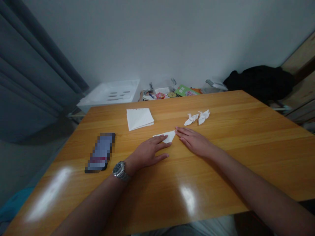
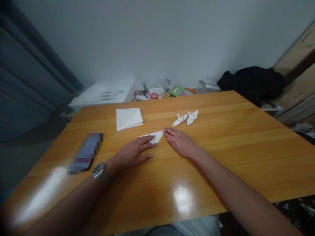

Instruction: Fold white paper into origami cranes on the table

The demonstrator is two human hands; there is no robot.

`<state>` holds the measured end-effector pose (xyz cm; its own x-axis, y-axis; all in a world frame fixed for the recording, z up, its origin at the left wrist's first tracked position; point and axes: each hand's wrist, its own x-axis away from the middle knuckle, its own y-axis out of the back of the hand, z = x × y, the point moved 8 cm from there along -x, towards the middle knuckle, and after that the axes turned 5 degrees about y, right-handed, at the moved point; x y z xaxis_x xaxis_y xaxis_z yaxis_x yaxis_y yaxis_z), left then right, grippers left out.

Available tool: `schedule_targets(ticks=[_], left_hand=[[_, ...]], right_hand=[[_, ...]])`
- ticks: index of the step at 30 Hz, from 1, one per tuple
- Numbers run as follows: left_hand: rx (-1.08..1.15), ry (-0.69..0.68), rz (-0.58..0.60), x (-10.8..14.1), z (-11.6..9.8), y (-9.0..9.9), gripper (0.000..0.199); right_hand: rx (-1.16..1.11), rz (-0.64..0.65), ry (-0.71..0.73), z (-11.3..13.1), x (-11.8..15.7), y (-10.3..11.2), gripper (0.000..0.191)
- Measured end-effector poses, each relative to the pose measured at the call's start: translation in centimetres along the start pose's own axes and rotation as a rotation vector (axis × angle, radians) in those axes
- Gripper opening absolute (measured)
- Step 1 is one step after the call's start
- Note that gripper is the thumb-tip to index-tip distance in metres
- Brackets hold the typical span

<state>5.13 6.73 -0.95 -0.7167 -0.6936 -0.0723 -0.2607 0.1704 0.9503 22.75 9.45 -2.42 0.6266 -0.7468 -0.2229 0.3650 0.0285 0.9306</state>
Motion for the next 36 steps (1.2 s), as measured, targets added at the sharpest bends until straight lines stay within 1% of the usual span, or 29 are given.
schedule_targets(ticks=[3,6,11,17,20,23,28,33,36], left_hand=[[0.007,0.003,0.003,0.0,0.0,0.0,0.051],[0.004,-0.001,0.005,0.0,0.0,-0.2,0.052],[-0.007,-0.005,0.006,-0.1,0.0,-0.4,0.052],[-0.019,-0.016,0.008,0.0,-0.1,-0.5,0.052],[-0.030,-0.018,-0.004,0.0,-0.1,-0.2,0.051],[-0.059,-0.021,-0.045,-0.1,-0.1,0.3,0.047],[-0.125,0.061,-0.137,-0.2,0.5,1.3,0.042],[-0.177,0.149,-0.182,-0.1,1.3,1.5,0.044],[-0.183,0.191,-0.200,0.0,1.8,1.6,0.045]], right_hand=[[-0.002,-0.042,-0.053,-0.4,-0.2,0.2,0.048],[-0.002,-0.067,-0.071,-0.7,-0.3,0.0,0.047],[0.032,-0.078,-0.053,-0.6,-0.5,-0.1,0.048],[0.059,-0.078,-0.062,-0.3,-0.5,0.3,0.048],[0.061,-0.088,-0.054,-0.3,-0.5,0.5,0.047],[0.051,-0.106,-0.040,-0.4,-0.4,0.6,0.046],[0.057,-0.124,-0.001,-0.4,-0.3,0.8,0.043],[0.061,-0.113,0.023,-0.1,-0.2,0.9,0.042],[0.030,-0.103,0.065,0.5,-0.1,1.2,0.040]])
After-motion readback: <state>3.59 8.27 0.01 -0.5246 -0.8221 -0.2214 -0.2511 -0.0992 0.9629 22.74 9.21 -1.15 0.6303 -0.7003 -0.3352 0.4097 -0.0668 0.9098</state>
